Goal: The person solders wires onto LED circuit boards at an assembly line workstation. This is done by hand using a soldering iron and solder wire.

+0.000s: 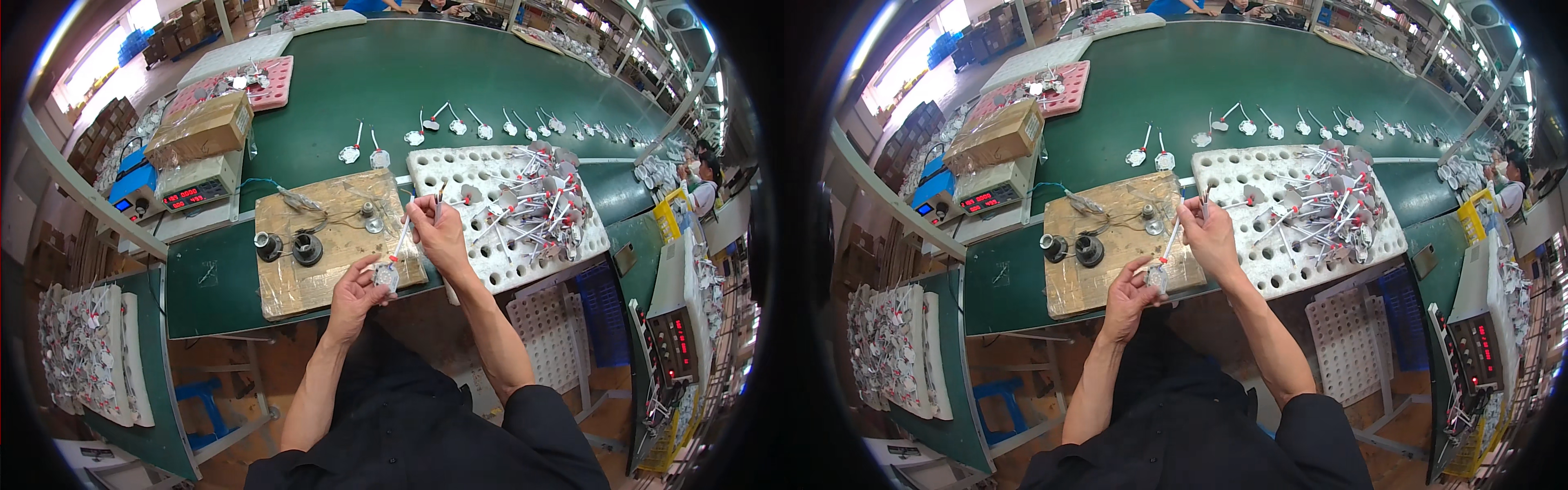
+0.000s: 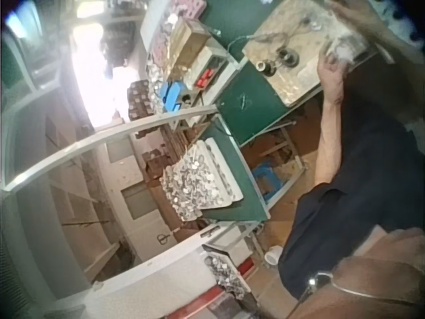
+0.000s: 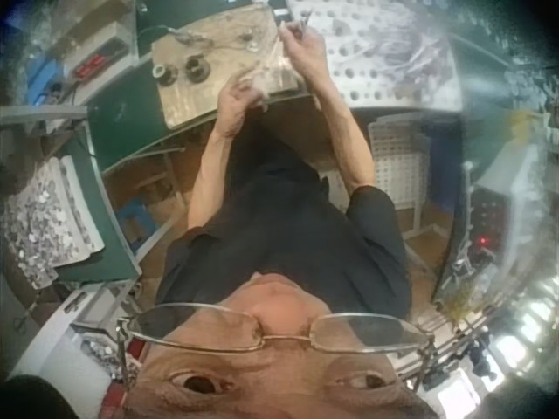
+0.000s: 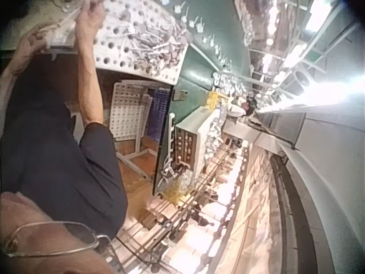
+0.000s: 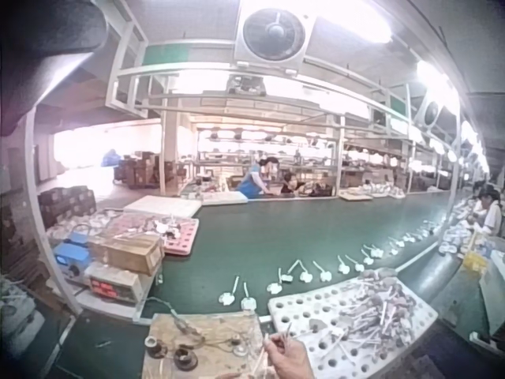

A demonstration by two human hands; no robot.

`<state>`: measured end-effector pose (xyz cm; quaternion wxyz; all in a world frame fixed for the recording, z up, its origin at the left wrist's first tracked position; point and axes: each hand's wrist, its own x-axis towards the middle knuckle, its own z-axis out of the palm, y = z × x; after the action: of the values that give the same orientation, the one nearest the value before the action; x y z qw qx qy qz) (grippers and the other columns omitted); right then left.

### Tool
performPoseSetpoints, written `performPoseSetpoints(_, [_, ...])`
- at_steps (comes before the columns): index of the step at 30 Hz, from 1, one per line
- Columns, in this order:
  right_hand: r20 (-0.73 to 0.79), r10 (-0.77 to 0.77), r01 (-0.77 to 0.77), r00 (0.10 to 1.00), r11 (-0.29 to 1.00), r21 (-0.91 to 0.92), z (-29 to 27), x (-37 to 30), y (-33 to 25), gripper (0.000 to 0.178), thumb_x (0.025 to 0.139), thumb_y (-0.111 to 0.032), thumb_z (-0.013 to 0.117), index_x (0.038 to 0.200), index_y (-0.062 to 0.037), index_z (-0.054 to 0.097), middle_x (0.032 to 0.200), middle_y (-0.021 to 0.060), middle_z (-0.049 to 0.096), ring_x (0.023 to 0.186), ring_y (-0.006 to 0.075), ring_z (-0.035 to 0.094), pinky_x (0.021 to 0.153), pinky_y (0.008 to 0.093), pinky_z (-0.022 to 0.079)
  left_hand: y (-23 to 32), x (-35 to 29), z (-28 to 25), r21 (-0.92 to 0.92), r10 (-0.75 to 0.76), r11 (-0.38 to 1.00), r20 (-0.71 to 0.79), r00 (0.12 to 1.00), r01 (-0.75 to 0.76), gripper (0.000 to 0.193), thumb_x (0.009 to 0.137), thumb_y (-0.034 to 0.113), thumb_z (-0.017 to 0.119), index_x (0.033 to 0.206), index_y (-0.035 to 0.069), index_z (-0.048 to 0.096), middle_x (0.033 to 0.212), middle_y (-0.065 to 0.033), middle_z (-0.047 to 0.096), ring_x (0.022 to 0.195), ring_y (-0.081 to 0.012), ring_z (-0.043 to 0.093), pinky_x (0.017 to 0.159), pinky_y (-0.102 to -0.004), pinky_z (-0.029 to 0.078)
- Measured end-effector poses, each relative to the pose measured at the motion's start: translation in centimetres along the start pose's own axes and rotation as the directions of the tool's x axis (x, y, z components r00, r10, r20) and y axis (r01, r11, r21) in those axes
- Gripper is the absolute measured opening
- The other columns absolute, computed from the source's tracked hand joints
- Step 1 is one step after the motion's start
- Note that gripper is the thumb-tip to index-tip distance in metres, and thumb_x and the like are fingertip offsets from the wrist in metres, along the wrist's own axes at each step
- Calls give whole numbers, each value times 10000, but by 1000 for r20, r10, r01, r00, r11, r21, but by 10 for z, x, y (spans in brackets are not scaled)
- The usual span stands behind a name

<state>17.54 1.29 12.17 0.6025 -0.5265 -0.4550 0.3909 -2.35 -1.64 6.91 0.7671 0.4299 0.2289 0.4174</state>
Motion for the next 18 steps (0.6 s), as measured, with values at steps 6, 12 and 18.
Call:
performPoseSetpoints(6, [-100,-204,143,974,892,-430,4,2,4,172,935,-153,653,938,19,654,722,1,643,600,30,519,555,213,429,-18,0,-12,-34,129,988,-329,936,-148,292,904,43,678,1156,5,535,872,-104,691,732,-172,687,606,-220,516])
performPoseSetpoints(12, [-114,-273,171,955,825,-539,8,0,3,184,903,-152,675,964,19,699,648,30,634,579,46,530,542,247,446,-17,-4,-7,-2,202,976,-364,909,-217,233,929,109,666,1117,-1,584,932,-101,703,789,-184,702,628,-222,540])
performPoseSetpoints(18, [11,-307,246,952,743,-623,7,10,16,174,875,-156,676,889,14,707,649,98,655,546,141,587,549,300,467,-15,-6,-9,102,243,970,-390,888,-221,189,958,127,630,1066,-28,641,932,-98,700,806,-190,710,666,-237,562])
